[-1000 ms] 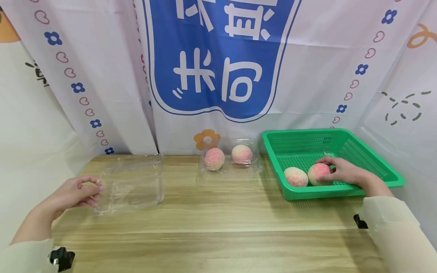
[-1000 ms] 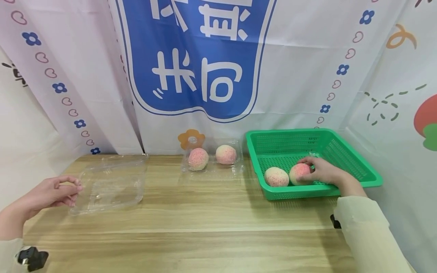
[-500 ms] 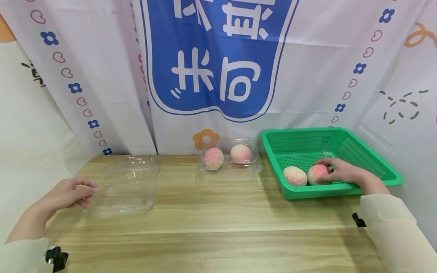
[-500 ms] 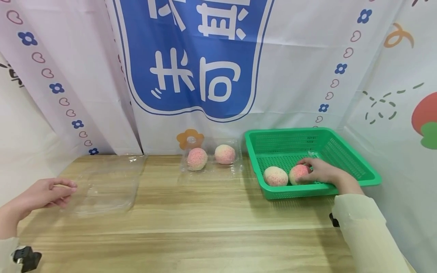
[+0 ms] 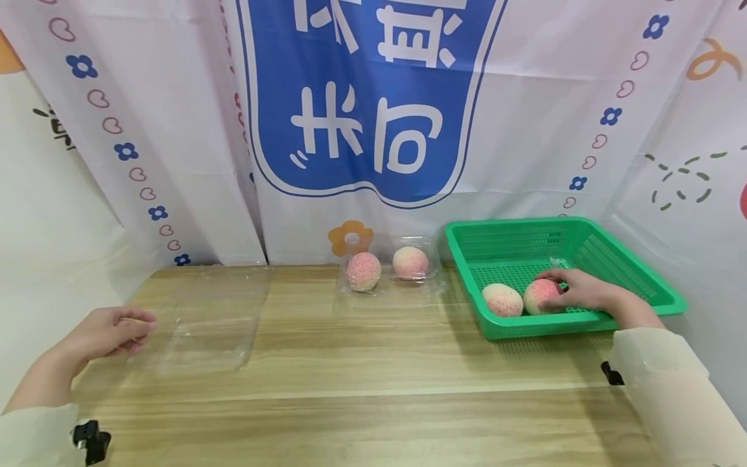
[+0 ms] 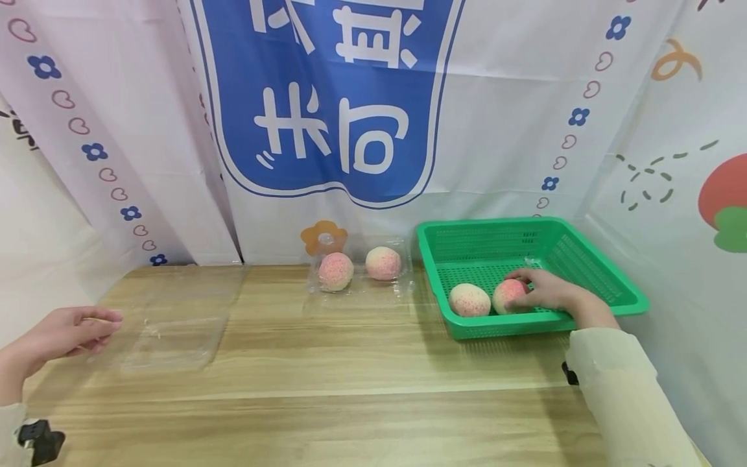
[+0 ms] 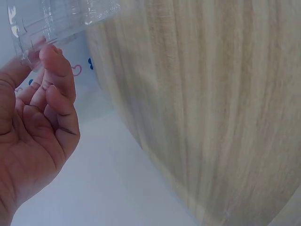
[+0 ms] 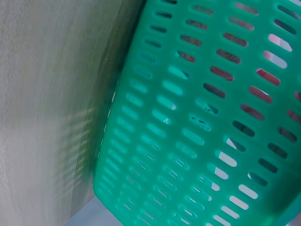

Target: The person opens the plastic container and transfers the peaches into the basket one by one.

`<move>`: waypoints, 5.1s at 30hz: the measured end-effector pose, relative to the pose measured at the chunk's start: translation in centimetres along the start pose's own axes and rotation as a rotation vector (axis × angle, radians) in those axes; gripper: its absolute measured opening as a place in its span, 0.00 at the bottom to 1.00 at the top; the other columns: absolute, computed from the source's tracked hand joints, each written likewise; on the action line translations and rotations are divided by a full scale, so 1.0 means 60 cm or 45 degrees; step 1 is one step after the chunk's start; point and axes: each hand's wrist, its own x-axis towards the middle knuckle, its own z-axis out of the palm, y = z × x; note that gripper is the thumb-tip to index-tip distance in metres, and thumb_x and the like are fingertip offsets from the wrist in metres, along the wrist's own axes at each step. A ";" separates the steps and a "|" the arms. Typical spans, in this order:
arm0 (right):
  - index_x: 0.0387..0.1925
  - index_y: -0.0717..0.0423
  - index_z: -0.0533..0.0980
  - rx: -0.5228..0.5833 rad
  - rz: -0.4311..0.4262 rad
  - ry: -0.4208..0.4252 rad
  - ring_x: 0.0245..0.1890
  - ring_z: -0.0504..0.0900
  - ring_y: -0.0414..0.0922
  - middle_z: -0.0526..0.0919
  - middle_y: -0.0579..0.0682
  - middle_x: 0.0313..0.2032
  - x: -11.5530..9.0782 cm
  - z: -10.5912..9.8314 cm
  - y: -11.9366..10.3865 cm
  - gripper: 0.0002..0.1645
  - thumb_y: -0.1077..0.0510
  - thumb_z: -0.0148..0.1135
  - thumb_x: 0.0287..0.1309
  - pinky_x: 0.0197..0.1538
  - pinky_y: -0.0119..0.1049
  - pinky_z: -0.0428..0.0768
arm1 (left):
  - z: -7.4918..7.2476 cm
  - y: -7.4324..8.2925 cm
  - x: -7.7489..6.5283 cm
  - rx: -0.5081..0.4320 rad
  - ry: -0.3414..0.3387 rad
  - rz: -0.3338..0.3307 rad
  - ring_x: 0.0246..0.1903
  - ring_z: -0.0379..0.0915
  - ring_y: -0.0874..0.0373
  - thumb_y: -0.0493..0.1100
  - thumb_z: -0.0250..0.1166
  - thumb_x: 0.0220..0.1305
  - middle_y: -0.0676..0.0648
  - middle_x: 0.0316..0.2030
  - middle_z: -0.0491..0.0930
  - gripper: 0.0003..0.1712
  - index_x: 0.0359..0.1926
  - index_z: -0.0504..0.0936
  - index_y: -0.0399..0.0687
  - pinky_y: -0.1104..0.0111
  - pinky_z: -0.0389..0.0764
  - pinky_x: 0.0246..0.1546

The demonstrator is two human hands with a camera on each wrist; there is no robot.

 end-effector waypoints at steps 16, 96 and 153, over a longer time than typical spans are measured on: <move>0.65 0.68 0.68 0.001 -0.073 0.166 0.55 0.78 0.69 0.73 0.71 0.61 -0.012 -0.005 -0.010 0.34 0.53 0.65 0.64 0.47 0.50 0.83 | -0.017 0.030 -0.014 0.212 0.132 0.115 0.47 0.77 0.35 0.52 0.52 0.76 0.17 0.55 0.70 0.36 0.65 0.61 0.20 0.59 0.81 0.36; 0.77 0.60 0.32 0.921 0.149 0.330 0.79 0.35 0.58 0.37 0.63 0.78 0.133 0.221 -0.294 0.61 0.52 0.65 0.62 0.78 0.58 0.41 | 0.306 0.365 0.128 -0.426 -0.006 0.412 0.72 0.55 0.33 0.50 0.70 0.62 0.36 0.76 0.54 0.52 0.77 0.50 0.42 0.45 0.64 0.69; 0.77 0.57 0.49 0.717 -0.002 0.467 0.73 0.61 0.61 0.55 0.62 0.76 0.095 0.199 -0.322 0.55 0.63 0.71 0.55 0.69 0.53 0.70 | 0.271 0.366 0.068 -0.612 -0.090 0.400 0.73 0.57 0.40 0.39 0.68 0.64 0.39 0.76 0.52 0.47 0.77 0.52 0.42 0.52 0.65 0.69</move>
